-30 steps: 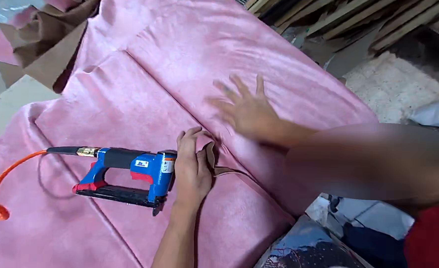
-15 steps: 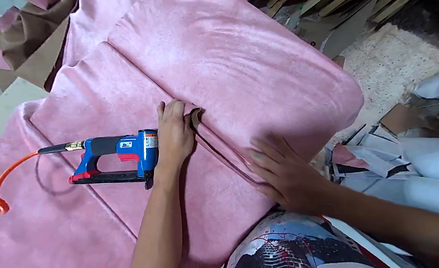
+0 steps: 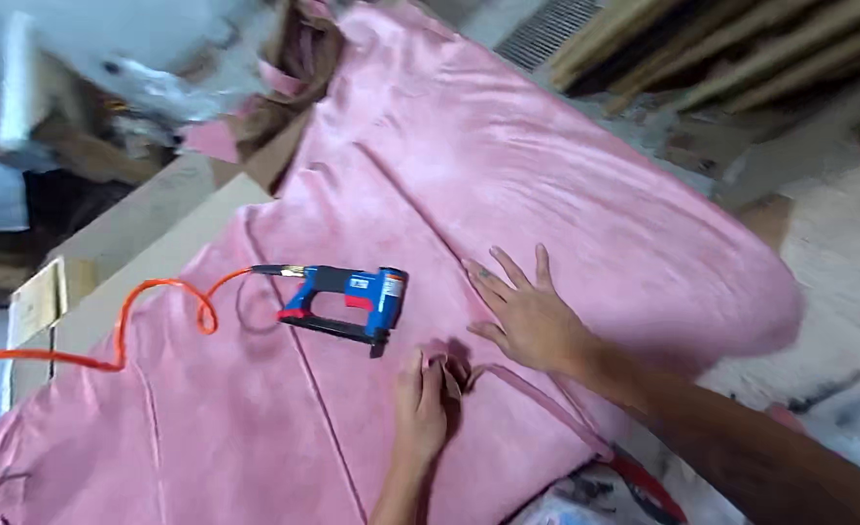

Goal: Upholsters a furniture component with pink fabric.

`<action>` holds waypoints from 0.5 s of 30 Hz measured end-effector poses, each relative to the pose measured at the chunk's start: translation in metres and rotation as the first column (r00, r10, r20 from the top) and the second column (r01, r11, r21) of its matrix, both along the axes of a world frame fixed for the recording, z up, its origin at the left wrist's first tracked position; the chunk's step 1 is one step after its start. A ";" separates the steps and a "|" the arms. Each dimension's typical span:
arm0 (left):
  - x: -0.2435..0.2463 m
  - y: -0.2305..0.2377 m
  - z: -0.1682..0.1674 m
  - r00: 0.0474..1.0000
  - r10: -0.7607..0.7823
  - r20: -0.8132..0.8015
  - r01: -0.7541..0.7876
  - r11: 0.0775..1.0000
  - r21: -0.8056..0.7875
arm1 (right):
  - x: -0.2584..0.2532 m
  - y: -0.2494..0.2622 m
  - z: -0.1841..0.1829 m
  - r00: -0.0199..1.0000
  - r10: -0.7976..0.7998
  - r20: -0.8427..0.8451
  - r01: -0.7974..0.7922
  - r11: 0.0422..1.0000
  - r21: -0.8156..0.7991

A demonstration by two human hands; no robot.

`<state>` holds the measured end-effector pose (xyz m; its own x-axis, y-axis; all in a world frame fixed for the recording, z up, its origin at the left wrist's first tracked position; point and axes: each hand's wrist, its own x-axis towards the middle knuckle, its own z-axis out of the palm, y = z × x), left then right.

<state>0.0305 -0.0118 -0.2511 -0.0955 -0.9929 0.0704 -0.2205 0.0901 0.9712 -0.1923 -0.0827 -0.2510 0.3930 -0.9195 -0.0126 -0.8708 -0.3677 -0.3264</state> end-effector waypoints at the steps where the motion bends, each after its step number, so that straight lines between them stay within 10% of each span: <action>1: 0.003 0.007 -0.006 0.999 0.022 0.026 -0.021 0.999 -0.034 | 0.013 -0.033 0.001 1.000 0.011 -0.002 -0.011 1.000 -0.016; 15: -0.004 0.009 -0.017 0.961 0.191 0.199 -0.183 0.981 -0.060 | 0.136 -0.398 -0.007 0.998 0.059 -0.026 -0.060 0.998 -0.012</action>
<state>0.0268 -0.0029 -0.2682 0.0752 -0.9911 0.1096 -0.4293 0.0671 0.9007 -0.0560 -0.4804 -0.2579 0.4465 -0.8947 -0.0124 -0.8554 -0.4228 -0.2991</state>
